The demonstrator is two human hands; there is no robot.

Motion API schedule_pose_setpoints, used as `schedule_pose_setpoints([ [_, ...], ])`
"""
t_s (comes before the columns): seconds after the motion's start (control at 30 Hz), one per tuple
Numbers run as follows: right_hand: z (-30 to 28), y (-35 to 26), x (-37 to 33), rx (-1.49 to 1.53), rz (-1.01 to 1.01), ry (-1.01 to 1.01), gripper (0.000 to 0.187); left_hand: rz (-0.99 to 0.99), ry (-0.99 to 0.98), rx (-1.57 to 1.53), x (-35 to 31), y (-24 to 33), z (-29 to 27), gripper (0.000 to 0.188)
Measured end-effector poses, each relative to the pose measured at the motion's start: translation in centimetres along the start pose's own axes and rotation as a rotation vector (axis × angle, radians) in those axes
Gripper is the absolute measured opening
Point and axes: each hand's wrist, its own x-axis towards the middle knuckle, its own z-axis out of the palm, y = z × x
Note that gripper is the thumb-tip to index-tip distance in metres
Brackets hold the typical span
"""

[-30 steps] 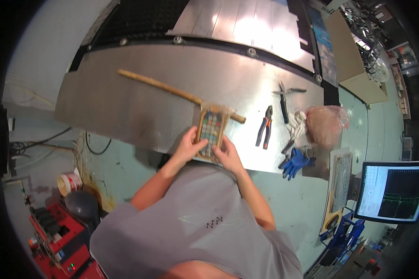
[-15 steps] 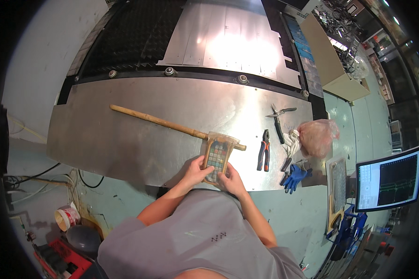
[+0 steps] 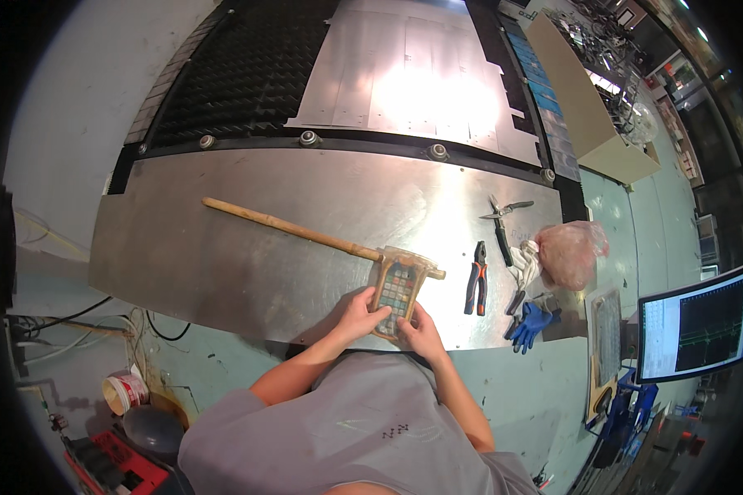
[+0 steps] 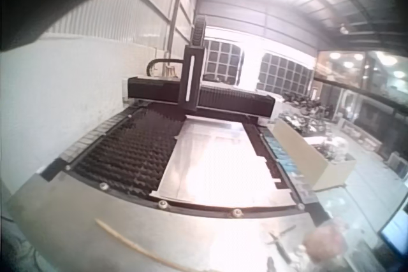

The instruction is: The person operates a computer mouse to view a CAD layout, then uses tin snips to cut multiple thin metal sheets on a workbench. The person repeatedly picks up sheets, aligns them, and cuts along edges, placing cut pieces aside.

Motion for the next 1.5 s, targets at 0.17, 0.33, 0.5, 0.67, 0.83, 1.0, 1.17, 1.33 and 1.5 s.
schedule_pose_setpoints([
  [0.17, -0.7, -0.1, 0.1, -0.002, 0.005, -0.028, 0.057, -0.013, 0.01, 0.012, -0.4, 0.4, 0.5, 0.038],
  [0.33, -1.6, 0.3, 0.1, 0.028, -0.017, -0.06, 0.057, 0.018, 0.032, 0.054, -0.8, 0.8, 1.4, 0.041],
  [0.5, -4.5, 0.4, -1.3, -0.083, 0.113, -0.102, 0.052, 0.034, 0.165, 0.033, -2.3, -0.1, 4.7, 0.044],
  [0.67, -6.7, 1.8, -4.1, 0.009, 0.004, -0.289, 0.044, -0.099, 0.304, 0.051, -7.4, 0.0, 8.8, 0.045],
  [0.83, -7.8, 3.9, -7.8, 0.075, 0.048, -0.511, 0.045, -0.177, 0.398, 0.006, -14.3, -1.4, 12.2, 0.047],
  [1.0, -7.5, 4.5, -8.4, 0.031, 0.027, -0.612, 0.043, -0.117, 0.489, -0.014, -16.9, -3.4, 13.3, 0.043],
  [1.17, -7.4, 4.1, -7.3, -0.052, -0.052, -0.532, 0.047, 0.019, 0.508, -0.042, -15.1, -2.7, 12.6, 0.041],
  [1.33, -7.9, 3.1, -7.9, -0.215, -0.101, -0.469, 0.051, 0.018, 0.307, -0.073, -14.7, -0.8, 11.3, 0.045],
  [1.5, -5.6, 3.0, -8.9, -0.027, -0.093, -0.37, 0.053, -0.021, 0.231, -0.052, -13.7, 0.1, 9.5, 0.04],
])
